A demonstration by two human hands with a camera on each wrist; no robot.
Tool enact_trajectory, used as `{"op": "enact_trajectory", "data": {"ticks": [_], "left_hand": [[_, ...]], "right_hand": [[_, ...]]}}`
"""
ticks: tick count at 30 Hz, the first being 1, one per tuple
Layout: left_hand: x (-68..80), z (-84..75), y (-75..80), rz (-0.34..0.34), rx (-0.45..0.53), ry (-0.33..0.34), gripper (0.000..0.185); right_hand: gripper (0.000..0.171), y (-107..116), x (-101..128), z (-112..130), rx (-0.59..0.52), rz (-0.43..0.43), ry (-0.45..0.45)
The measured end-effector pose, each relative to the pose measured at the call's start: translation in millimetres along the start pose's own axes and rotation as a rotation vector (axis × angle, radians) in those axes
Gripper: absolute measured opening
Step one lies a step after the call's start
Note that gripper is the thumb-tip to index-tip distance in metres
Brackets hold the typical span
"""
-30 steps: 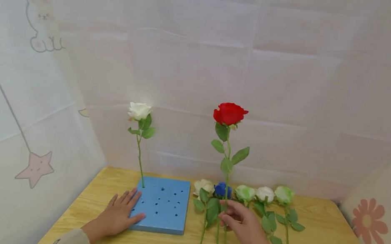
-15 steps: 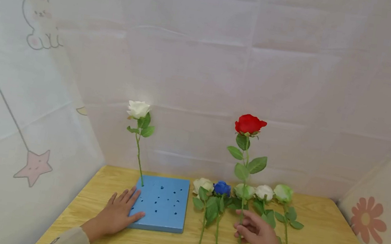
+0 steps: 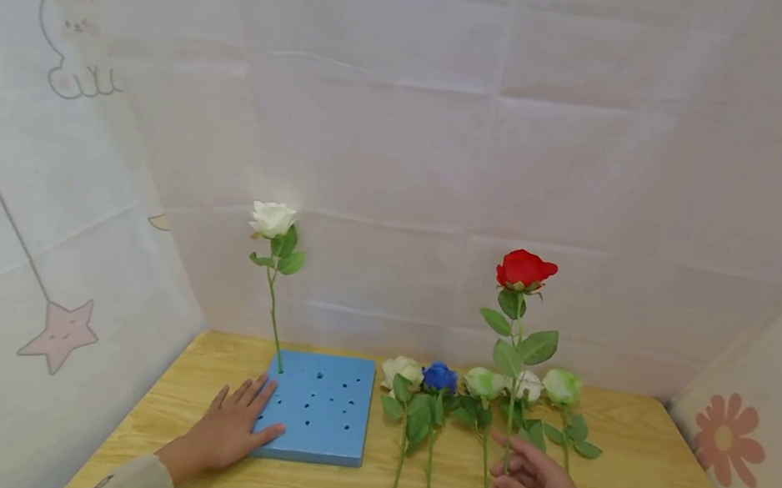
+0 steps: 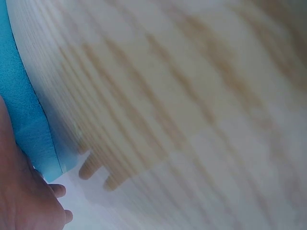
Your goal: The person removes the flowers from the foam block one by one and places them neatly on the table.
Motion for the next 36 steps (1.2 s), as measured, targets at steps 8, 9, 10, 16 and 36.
{"op": "enact_trajectory", "data": {"ticks": [8, 9, 10, 16, 36], "left_hand": [[-0.2, 2.5, -2.4, 0.004, 0.001, 0.013, 0.094], [-0.2, 2.5, -1.9, 0.000, 0.001, 0.011, 0.094], [-0.2, 2.4, -1.2, 0.000, 0.002, 0.012, 0.093], [1.8, -0.9, 4.3, 0.009, 0.010, 0.012, 0.094], [1.4, -2.2, 3.4, 0.016, 0.004, 0.010, 0.092]], "right_hand": [[0.047, 13.6, 15.4, -14.3, -0.073, 0.019, -0.034], [0.047, 15.5, 16.9, -16.2, -0.075, 0.018, -0.035], [0.048, 17.3, 18.1, -18.3, -0.074, 0.010, -0.052], [0.052, 29.9, 28.2, -30.3, -0.040, -0.024, -0.104], [0.048, 72.2, 63.3, -46.9, -0.019, -0.043, -0.294]]}}
Point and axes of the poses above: each hand's wrist, its own x-axis away from the middle knuckle, its own y-axis out of the back of the hand, z = x × y, the point moved 4 cm from there along -x, towards the middle knuckle, and after that the axes turned 5 degrees about -y, right-handed, at the moved point
